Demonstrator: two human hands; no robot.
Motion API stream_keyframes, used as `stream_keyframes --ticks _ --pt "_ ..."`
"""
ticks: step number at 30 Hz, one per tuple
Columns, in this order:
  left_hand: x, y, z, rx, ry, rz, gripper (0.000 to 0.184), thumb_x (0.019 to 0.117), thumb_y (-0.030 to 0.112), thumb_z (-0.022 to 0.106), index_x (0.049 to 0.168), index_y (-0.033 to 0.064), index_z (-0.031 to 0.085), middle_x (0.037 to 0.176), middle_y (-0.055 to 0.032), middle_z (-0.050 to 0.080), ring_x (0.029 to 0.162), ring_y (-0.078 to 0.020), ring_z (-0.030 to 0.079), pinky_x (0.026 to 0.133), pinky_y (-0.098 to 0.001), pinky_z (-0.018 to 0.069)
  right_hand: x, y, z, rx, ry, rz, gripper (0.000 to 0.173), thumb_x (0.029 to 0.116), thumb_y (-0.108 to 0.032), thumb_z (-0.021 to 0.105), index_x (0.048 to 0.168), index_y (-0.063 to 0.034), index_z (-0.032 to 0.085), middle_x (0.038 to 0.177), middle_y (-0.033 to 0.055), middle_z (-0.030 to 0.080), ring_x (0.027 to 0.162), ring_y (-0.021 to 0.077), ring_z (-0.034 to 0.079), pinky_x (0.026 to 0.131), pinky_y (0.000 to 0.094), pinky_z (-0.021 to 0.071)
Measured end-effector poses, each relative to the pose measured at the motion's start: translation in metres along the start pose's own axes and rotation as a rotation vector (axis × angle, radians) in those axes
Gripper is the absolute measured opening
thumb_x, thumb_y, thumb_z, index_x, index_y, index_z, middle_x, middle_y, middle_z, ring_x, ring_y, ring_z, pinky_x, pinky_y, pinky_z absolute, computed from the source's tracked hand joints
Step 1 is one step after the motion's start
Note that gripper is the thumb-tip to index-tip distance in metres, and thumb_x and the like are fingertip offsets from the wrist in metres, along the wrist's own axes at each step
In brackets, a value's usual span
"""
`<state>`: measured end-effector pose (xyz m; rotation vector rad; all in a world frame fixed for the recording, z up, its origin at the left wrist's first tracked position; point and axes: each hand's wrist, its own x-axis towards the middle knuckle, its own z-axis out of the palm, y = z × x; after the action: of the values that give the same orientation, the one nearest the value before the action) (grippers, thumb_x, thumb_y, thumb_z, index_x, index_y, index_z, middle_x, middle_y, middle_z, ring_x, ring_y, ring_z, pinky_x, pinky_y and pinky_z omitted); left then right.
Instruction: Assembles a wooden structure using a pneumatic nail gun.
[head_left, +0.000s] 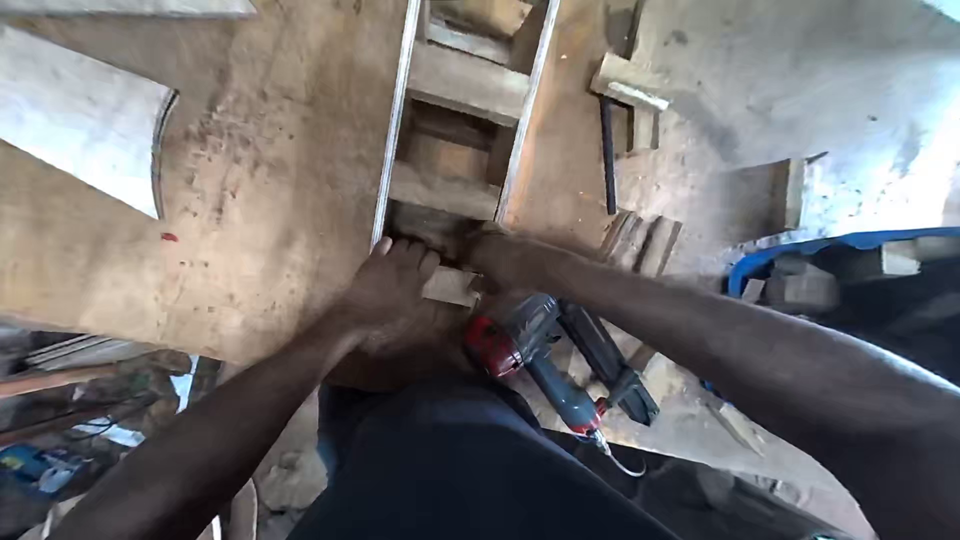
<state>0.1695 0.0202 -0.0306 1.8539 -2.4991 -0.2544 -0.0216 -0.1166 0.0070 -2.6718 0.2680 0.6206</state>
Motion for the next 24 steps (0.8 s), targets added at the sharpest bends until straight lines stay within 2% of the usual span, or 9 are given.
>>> stream_keyframes --ticks 3,6,8,9,11,13,16,20,24 --pt "0.001 0.002 -0.001 0.035 -0.018 -0.020 0.025 0.0962 0.019 0.060 0.119 0.0087 0.064 0.116 -0.0167 0.068 0.111 -0.0377 0.065 0.095 -0.0581 0.0489 0.000 0.002 0.002 -0.057 0.024 -0.033 0.033 0.0867 -0.038 0.077 0.102 -0.0093 0.074 0.108 0.0110 0.071 0.109 0.0322 0.065 0.108 0.0575 0.0425" --pt "0.001 0.003 0.003 0.065 0.023 -0.022 0.026 0.0947 0.019 0.061 0.119 0.0091 0.064 0.116 -0.0164 0.069 0.110 -0.0375 0.066 0.094 -0.0576 0.0494 -0.001 0.000 0.000 -0.079 0.014 0.003 0.032 0.0904 -0.039 0.074 0.103 -0.0093 0.074 0.103 0.0113 0.072 0.102 0.0325 0.067 0.104 0.0584 0.0454" --pt "0.000 0.005 0.006 0.087 0.023 -0.037 0.025 0.0966 0.021 0.059 0.119 0.0087 0.064 0.116 -0.0166 0.068 0.111 -0.0375 0.065 0.094 -0.0583 0.0497 0.003 -0.007 -0.006 -0.095 -0.037 0.061 0.034 0.0900 -0.039 0.075 0.103 -0.0083 0.074 0.104 0.0132 0.072 0.102 0.0348 0.067 0.097 0.0602 0.0503" --pt "0.000 0.007 0.002 0.080 -0.017 -0.053 0.029 0.0977 0.022 0.059 0.123 0.0082 0.063 0.121 -0.0169 0.068 0.115 -0.0379 0.064 0.098 -0.0595 0.0484 0.004 -0.011 -0.010 -0.076 -0.053 0.089 0.035 0.0892 -0.038 0.076 0.104 -0.0067 0.074 0.106 0.0155 0.071 0.104 0.0369 0.067 0.095 0.0619 0.0514" --pt "0.002 0.013 -0.005 0.075 -0.102 -0.094 0.045 0.0929 0.029 0.068 0.133 0.0090 0.061 0.129 -0.0168 0.065 0.122 -0.0384 0.060 0.104 -0.0612 0.0448 0.002 -0.017 -0.017 -0.041 -0.080 0.127 0.039 0.0898 -0.037 0.078 0.110 -0.0035 0.073 0.113 0.0194 0.070 0.110 0.0396 0.066 0.096 0.0635 0.0505" --pt "0.003 0.013 -0.006 0.108 -0.111 -0.104 0.057 0.0839 0.036 0.078 0.131 0.0101 0.061 0.130 -0.0152 0.065 0.121 -0.0367 0.061 0.104 -0.0599 0.0453 0.004 -0.014 -0.014 -0.046 -0.069 0.130 0.038 0.0888 -0.036 0.078 0.108 -0.0033 0.073 0.107 0.0190 0.071 0.104 0.0396 0.067 0.091 0.0649 0.0520" --pt "0.000 0.013 -0.005 0.100 -0.105 -0.100 0.056 0.0868 0.033 0.075 0.136 0.0097 0.059 0.134 -0.0155 0.064 0.126 -0.0360 0.059 0.108 -0.0606 0.0419 0.004 -0.005 0.009 -0.086 0.068 0.062 0.034 0.0875 -0.032 0.079 0.106 -0.0051 0.072 0.108 0.0154 0.071 0.107 0.0360 0.066 0.097 0.0622 0.0504" --pt "-0.003 0.010 0.004 0.102 -0.033 -0.080 0.052 0.0866 0.037 0.074 0.130 0.0103 0.062 0.128 -0.0147 0.065 0.123 -0.0356 0.060 0.106 -0.0608 0.0434 -0.003 -0.005 0.018 -0.093 0.133 0.039 0.033 0.0924 -0.031 0.074 0.114 -0.0051 0.071 0.118 0.0141 0.069 0.119 0.0339 0.062 0.110 0.0558 0.0438" --pt "0.001 0.014 0.002 0.114 -0.085 -0.107 0.058 0.0869 0.040 0.077 0.134 0.0109 0.059 0.130 -0.0170 0.063 0.123 -0.0389 0.059 0.105 -0.0617 0.0430 0.002 -0.001 0.014 -0.098 0.103 0.022 0.027 0.0909 -0.029 0.075 0.102 -0.0049 0.072 0.105 0.0135 0.071 0.105 0.0338 0.067 0.098 0.0586 0.0498"
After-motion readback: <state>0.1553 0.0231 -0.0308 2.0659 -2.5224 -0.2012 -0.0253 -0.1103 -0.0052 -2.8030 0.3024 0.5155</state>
